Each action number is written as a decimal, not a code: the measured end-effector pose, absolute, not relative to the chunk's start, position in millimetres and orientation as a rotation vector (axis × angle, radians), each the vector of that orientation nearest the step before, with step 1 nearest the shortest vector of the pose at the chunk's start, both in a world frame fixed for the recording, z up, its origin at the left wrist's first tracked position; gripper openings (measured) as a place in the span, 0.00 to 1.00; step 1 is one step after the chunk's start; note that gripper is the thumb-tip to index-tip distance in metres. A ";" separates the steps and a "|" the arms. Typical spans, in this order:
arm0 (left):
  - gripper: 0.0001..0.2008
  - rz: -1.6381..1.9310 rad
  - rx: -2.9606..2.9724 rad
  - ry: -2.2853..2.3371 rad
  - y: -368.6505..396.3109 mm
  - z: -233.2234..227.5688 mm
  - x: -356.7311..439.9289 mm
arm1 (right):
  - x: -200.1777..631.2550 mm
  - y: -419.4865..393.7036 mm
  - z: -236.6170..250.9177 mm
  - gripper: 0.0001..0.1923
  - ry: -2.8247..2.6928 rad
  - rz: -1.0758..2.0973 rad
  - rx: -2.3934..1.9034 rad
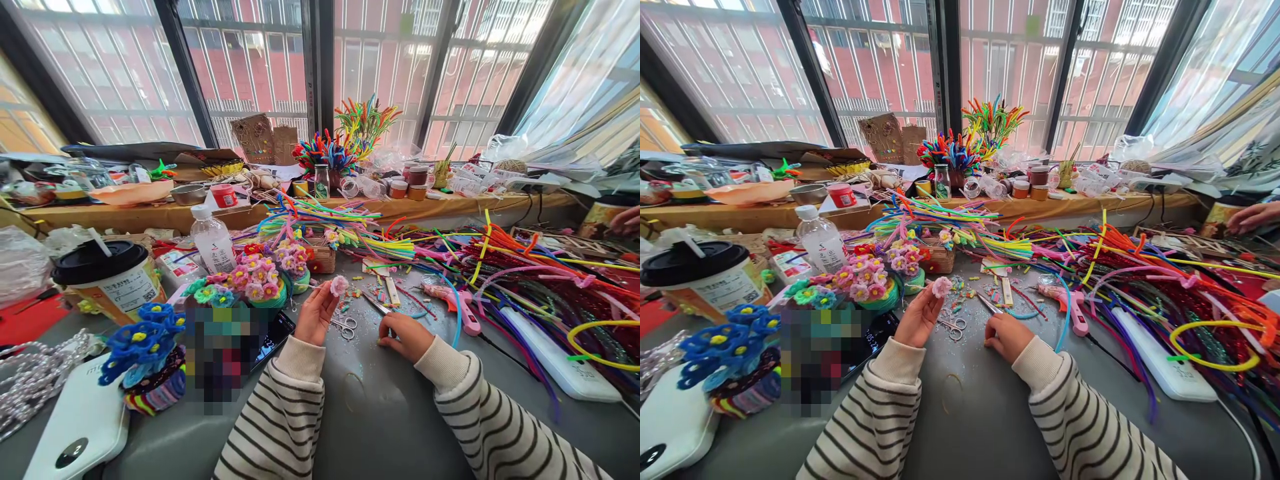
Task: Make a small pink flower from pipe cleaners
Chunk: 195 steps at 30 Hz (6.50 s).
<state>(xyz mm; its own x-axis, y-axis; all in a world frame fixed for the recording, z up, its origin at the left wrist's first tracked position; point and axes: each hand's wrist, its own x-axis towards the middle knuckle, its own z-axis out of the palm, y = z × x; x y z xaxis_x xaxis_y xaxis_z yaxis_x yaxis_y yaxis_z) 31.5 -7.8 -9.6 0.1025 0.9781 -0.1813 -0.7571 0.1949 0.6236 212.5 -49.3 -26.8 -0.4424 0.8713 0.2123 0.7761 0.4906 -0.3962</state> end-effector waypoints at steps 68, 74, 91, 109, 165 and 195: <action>0.08 1.281 0.732 0.884 -11.9 -15.5 40.3 | 167.8 -30.1 -12.1 0.05 -1.769 0.019 -1.120; 0.08 1.283 0.733 0.899 -12.3 -14.9 40.8 | 168.5 -28.7 -13.7 0.04 -1.778 -0.013 -1.120; 0.09 1.295 0.681 0.853 -10.9 -15.8 39.6 | 171.5 -29.5 -7.7 0.05 -1.778 -0.051 -1.076; 0.14 1.284 0.758 0.806 -12.6 -17.4 39.9 | 165.6 -27.2 -15.4 0.05 -1.814 -0.095 -1.057; 0.12 1.279 0.697 0.802 -14.1 -15.7 40.5 | 162.6 -30.4 -13.7 0.07 -1.792 -0.143 -1.048; 0.11 1.482 0.570 0.857 -9.8 -15.2 37.9 | 221.1 -6.6 -3.5 0.12 -1.727 -0.091 -1.715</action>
<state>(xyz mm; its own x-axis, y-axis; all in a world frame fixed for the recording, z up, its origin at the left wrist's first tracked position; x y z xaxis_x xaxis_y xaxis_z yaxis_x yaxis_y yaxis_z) 37.9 -9.8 -15.2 -0.1081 0.9838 -0.1428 -0.6147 0.0467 0.7874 221.1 -6.6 -3.5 0.1119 0.8551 0.5062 0.9037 0.1243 -0.4098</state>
